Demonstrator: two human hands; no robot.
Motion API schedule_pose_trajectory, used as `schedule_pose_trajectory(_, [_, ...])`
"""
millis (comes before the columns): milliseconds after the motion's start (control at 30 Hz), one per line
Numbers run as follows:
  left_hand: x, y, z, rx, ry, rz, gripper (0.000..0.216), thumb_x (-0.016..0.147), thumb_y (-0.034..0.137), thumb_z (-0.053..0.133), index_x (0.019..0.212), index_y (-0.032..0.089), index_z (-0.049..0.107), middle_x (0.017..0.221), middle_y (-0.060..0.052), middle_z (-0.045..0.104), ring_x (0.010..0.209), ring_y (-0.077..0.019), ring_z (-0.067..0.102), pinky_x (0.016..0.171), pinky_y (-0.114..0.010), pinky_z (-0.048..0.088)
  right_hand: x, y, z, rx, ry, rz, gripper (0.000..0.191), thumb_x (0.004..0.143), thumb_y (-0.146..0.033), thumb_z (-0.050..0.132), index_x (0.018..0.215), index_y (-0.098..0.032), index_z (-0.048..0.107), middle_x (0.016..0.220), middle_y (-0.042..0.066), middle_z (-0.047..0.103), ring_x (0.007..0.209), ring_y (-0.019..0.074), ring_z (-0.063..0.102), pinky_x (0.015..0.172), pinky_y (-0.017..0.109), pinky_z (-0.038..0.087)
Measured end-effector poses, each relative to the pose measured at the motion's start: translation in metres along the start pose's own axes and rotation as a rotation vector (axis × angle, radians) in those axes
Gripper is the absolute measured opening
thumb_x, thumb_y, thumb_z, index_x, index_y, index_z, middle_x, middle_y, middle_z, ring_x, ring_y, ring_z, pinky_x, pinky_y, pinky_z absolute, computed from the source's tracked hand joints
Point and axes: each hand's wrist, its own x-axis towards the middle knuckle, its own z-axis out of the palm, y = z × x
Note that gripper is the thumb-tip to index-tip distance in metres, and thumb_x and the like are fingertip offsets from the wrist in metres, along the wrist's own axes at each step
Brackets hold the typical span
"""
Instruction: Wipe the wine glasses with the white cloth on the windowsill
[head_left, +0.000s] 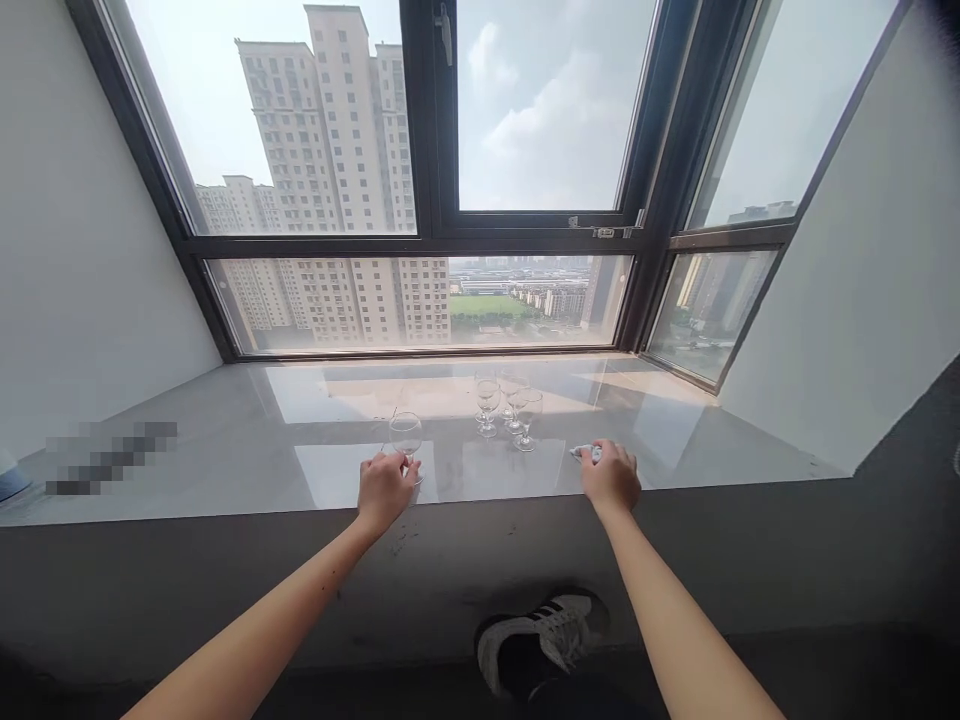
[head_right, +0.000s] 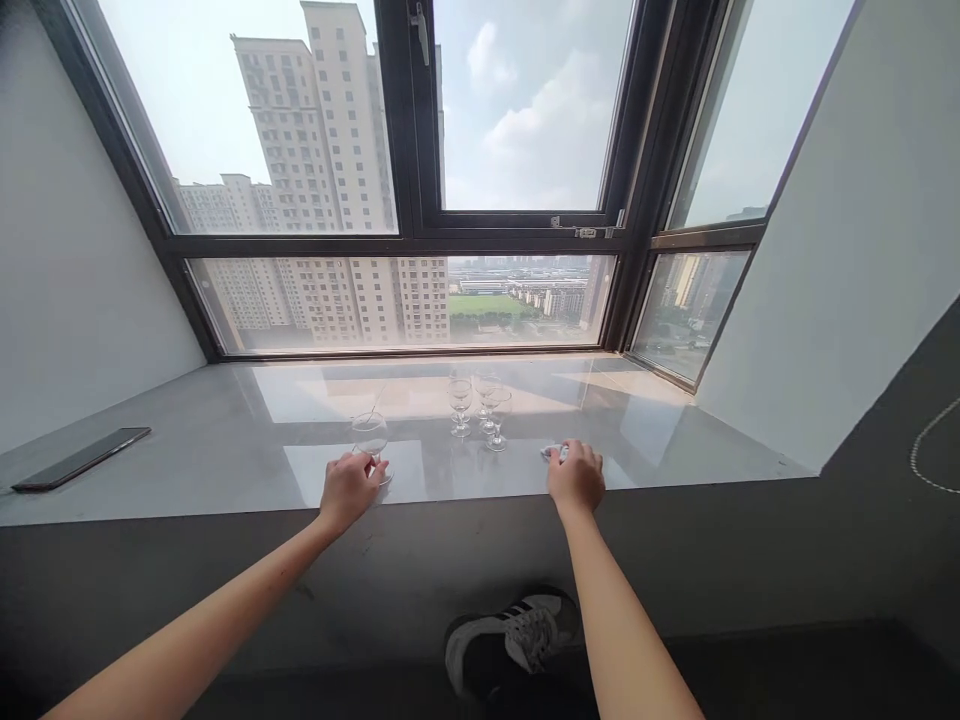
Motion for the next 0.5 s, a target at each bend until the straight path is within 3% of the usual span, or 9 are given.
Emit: schedule_pose_trajectory(500, [-0.0055, 0.0087, -0.0028, 0.035, 0.018, -0.004, 0.032, 0.089, 0.038, 0.041, 0.074, 0.021, 0.064, 0.078, -0.011, 0.066, 0.091, -0.0282, 0.056, 0.083, -0.041, 0.034, 0.0013, 0.0024, 0.0067, -0.033, 0.054, -0.010, 0.031, 0.087, -0.042, 0.045, 0.104, -0.021, 0.060, 0.102, 0.009, 0.060, 0.099, 0.0249, 0.047, 0.071, 0.031, 0.037])
